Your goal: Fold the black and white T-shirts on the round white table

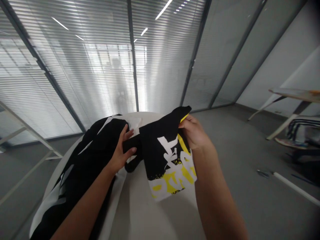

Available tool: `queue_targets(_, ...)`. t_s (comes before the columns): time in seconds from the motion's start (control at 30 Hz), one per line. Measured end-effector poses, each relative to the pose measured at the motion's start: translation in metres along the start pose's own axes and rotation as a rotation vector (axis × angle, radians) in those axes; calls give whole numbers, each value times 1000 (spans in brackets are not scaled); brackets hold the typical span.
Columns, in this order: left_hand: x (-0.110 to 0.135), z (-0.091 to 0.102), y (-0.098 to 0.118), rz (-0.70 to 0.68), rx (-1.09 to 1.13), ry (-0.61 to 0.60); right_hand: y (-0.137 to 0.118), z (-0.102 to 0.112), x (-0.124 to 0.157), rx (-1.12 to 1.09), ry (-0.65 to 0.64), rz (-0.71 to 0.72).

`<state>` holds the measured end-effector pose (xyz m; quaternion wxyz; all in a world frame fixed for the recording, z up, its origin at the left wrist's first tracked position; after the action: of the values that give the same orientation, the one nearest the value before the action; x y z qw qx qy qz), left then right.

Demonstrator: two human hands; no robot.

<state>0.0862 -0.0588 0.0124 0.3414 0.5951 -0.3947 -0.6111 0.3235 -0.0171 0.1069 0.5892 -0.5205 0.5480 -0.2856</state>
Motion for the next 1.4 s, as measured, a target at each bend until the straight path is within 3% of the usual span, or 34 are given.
queue_targets(0.17,4,-18,-4,175,256,-37,54,-21,-21,18,7,-81)
queue_targets(0.33,5,-23,-19,275,176,122,87,-42,-26,398,89,-43)
queue_targets(0.53,7,-3,-24,257,99,334,66,-56,-13,1067,177,3)
queue_targets(0.6,7,8,-26,222,127,410,58,-64,-7,1198,123,-28)
queue_targets(0.67,7,17,-29,199,173,476,59,-75,0,1241,-22,-40)
queue_targets(0.77,6,25,-30,170,227,509,78,-95,12,1167,-316,-54)
queue_targets(0.87,5,27,-31,166,277,500,95,-104,17,1080,-453,-52)
queue_targets(0.97,6,28,-34,200,339,500,101,-103,12,978,-441,-66)
queue_targets(1.07,3,22,-26,187,304,406,103,-97,5,891,-373,-118)
queue_targets(1.2,-3,19,9,101,127,322,98,-93,-3,826,-288,-62)
queue_targets(1.3,1,33,43,41,68,402,89,-95,-7,658,-254,29)
queue_targets(1.4,13,57,74,46,117,490,81,-96,-10,421,-205,5)
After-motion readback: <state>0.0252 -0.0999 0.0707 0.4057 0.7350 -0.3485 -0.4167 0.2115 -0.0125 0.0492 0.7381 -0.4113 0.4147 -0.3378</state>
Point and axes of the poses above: each hand's wrist, its own x-axis away from the middle knuckle, its own z-axis out of the back of the hand, y = z × x, the point moved 8 cm from there along -x, towards the middle knuckle, and after that the axes turned 11 degrees about x, right-handed, at the moved point
